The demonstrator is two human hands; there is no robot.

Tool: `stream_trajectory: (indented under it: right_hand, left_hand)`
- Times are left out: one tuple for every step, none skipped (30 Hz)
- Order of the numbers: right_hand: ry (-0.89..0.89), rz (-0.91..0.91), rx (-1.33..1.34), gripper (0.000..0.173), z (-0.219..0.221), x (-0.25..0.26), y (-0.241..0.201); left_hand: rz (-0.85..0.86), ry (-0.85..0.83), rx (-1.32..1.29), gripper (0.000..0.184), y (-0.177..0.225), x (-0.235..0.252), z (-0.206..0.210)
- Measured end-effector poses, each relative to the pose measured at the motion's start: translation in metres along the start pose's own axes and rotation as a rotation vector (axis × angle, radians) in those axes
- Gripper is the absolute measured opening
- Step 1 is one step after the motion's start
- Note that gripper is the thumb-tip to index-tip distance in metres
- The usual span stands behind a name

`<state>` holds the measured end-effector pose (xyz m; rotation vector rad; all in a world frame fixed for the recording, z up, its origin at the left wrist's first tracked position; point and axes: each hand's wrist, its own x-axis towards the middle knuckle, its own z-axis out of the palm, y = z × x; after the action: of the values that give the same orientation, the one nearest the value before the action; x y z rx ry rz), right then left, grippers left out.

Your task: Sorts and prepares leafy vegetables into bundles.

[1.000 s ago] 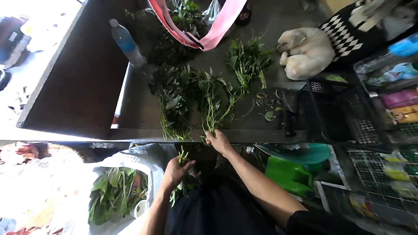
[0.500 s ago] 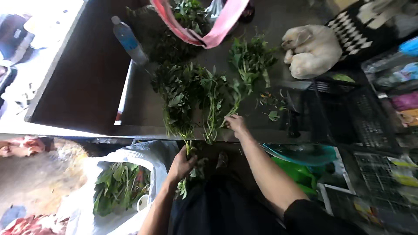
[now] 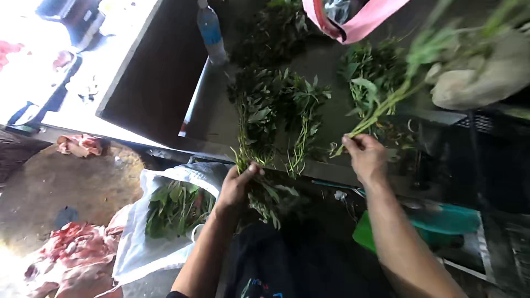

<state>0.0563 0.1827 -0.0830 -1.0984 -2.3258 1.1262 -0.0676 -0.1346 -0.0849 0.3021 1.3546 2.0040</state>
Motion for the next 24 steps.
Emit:
stream_trajectory:
  right_hand:
    - [-0.028, 0.040, 0.005, 0.031, 0.012, -0.002, 0.002]
    - [-0.051, 0.075, 0.009, 0.031, 0.022, -0.002, 0.007]
    - [-0.075, 0.103, 0.004, 0.031, 0.030, -0.002, 0.013]
    - [-0.099, 0.125, -0.011, 0.032, 0.035, -0.002, 0.019]
    - [-0.130, 0.135, -0.028, 0.034, 0.039, -0.002, 0.023]
    - [-0.154, 0.129, -0.035, 0.035, 0.043, -0.003, 0.026]
    - [-0.166, 0.116, -0.030, 0.035, 0.045, -0.003, 0.029]
    - [-0.172, 0.109, -0.022, 0.035, 0.046, -0.004, 0.030]
    - [-0.172, 0.111, -0.004, 0.035, 0.045, -0.005, 0.029]
    - [-0.169, 0.127, 0.017, 0.034, 0.045, -0.005, 0.027]
    - [-0.163, 0.155, 0.037, 0.033, 0.046, -0.006, 0.025]
    - [-0.159, 0.174, 0.062, 0.033, 0.045, -0.007, 0.021]
    - [-0.151, 0.184, 0.078, 0.032, 0.044, -0.008, 0.019]
    - [-0.143, 0.191, 0.086, 0.031, 0.043, -0.008, 0.020]
    - [-0.138, 0.194, 0.095, 0.031, 0.044, -0.008, 0.022]
    - [-0.143, 0.197, 0.103, 0.030, 0.047, -0.008, 0.025]
    - [-0.162, 0.204, 0.098, 0.030, 0.050, -0.009, 0.027]
    - [-0.193, 0.210, 0.079, 0.031, 0.052, -0.009, 0.027]
    - [-0.236, 0.224, 0.058, 0.032, 0.055, -0.010, 0.028]
    - [-0.275, 0.243, 0.042, 0.032, 0.058, -0.011, 0.028]
    - [-0.301, 0.256, 0.035, 0.033, 0.063, -0.013, 0.028]
    - [-0.320, 0.264, 0.037, 0.034, 0.067, -0.014, 0.028]
    - [-0.329, 0.272, 0.040, 0.037, 0.071, -0.015, 0.029]
    - [-0.326, 0.274, 0.026, 0.040, 0.074, -0.015, 0.029]
  left_hand:
    - [0.000, 0.063, -0.009, 0.021, 0.004, 0.002, -0.003]
    - [0.004, 0.124, -0.035, 0.022, 0.010, 0.005, -0.008]
    - [0.018, 0.168, -0.070, 0.023, 0.016, 0.009, -0.014]
    - [0.048, 0.195, -0.124, 0.025, 0.023, 0.012, -0.020]
    - [0.075, 0.217, -0.171, 0.025, 0.032, 0.015, -0.028]
    - [0.094, 0.232, -0.207, 0.026, 0.041, 0.015, -0.037]
    - [0.102, 0.250, -0.220, 0.026, 0.050, 0.015, -0.043]
    - [0.107, 0.264, -0.234, 0.025, 0.057, 0.013, -0.048]
    - [0.108, 0.294, -0.246, 0.023, 0.062, 0.011, -0.051]
    - [0.105, 0.333, -0.246, 0.021, 0.067, 0.009, -0.053]
    - [0.107, 0.376, -0.241, 0.020, 0.071, 0.006, -0.054]
    - [0.108, 0.404, -0.221, 0.021, 0.073, 0.002, -0.055]
    - [0.105, 0.411, -0.188, 0.022, 0.073, -0.002, -0.053]
    - [0.107, 0.403, -0.157, 0.022, 0.072, -0.005, -0.050]
    - [0.115, 0.378, -0.127, 0.022, 0.069, -0.008, -0.050]
    - [0.115, 0.331, -0.089, 0.020, 0.065, -0.013, -0.049]
    - [0.106, 0.260, -0.047, 0.018, 0.061, -0.017, -0.047]
    - [0.088, 0.183, -0.004, 0.015, 0.056, -0.020, -0.045]
    - [0.059, 0.115, 0.040, 0.013, 0.049, -0.022, -0.041]
    - [0.016, 0.057, 0.093, 0.014, 0.042, -0.025, -0.036]
    - [-0.030, 0.012, 0.149, 0.016, 0.034, -0.027, -0.031]
    - [-0.073, -0.023, 0.223, 0.019, 0.027, -0.027, -0.026]
    - [-0.109, -0.059, 0.305, 0.021, 0.019, -0.027, -0.020]
    - [-0.148, -0.089, 0.392, 0.023, 0.013, -0.025, -0.015]
